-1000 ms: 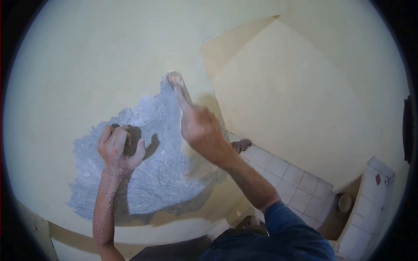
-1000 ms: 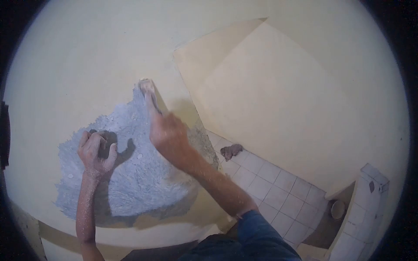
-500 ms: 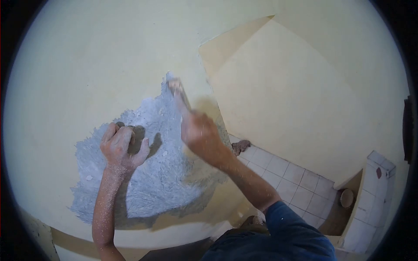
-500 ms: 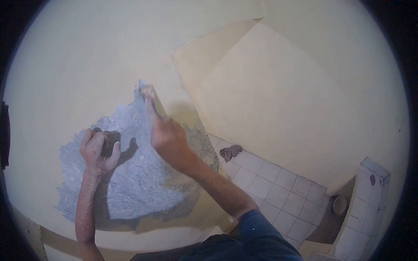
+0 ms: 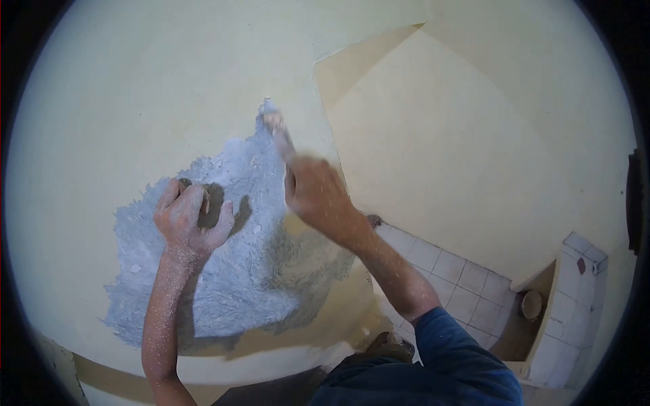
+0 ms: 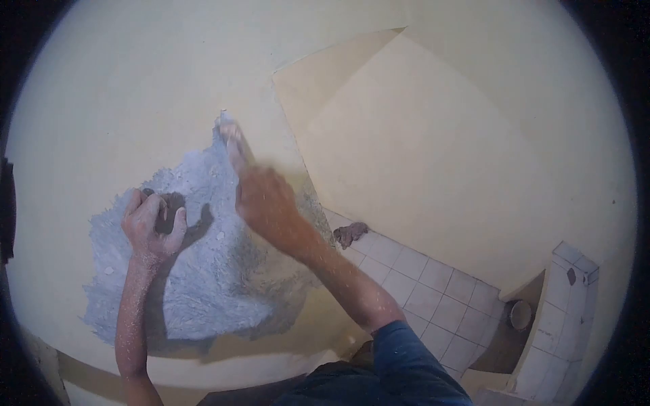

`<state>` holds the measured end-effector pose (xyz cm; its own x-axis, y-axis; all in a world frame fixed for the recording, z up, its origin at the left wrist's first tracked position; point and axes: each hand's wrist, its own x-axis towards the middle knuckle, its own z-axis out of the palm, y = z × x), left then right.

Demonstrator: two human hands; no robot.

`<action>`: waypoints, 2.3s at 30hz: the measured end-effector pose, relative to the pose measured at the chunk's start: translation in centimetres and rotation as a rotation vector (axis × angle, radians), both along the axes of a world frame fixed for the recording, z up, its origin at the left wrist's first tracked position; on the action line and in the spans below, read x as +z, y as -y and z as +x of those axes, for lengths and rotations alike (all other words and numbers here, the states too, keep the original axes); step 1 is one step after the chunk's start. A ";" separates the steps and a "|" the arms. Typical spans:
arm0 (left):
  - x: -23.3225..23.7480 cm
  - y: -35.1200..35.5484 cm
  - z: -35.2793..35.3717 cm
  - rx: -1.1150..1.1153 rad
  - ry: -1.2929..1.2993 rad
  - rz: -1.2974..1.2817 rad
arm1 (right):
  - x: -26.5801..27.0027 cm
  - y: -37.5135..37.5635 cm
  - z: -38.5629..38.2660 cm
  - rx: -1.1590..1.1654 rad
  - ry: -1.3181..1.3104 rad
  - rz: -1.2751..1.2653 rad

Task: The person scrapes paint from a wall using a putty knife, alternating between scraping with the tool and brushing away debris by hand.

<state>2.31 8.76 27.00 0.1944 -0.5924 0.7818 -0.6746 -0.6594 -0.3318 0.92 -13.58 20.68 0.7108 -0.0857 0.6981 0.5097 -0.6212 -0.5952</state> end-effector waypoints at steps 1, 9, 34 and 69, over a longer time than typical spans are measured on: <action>-0.1 -0.1 0.2 0.007 -0.004 -0.009 | 0.1 -0.1 0.3 -0.048 0.085 0.017; -0.2 -0.2 0.0 0.014 0.013 -0.054 | 0.3 -0.5 0.2 -0.084 -0.021 0.006; -0.8 -0.1 0.4 0.001 0.069 -0.124 | 0.6 -0.4 2.2 -0.126 0.119 -0.054; 9.3 11.5 7.4 0.385 0.368 0.415 | -32.0 19.6 -20.1 -0.258 -0.560 0.549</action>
<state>9.72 -2.73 36.35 0.2166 -0.7995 0.5602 -0.2114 -0.5986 -0.7726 -19.17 -33.18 -11.32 0.8523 -0.5199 0.0578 -0.0713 -0.2249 -0.9718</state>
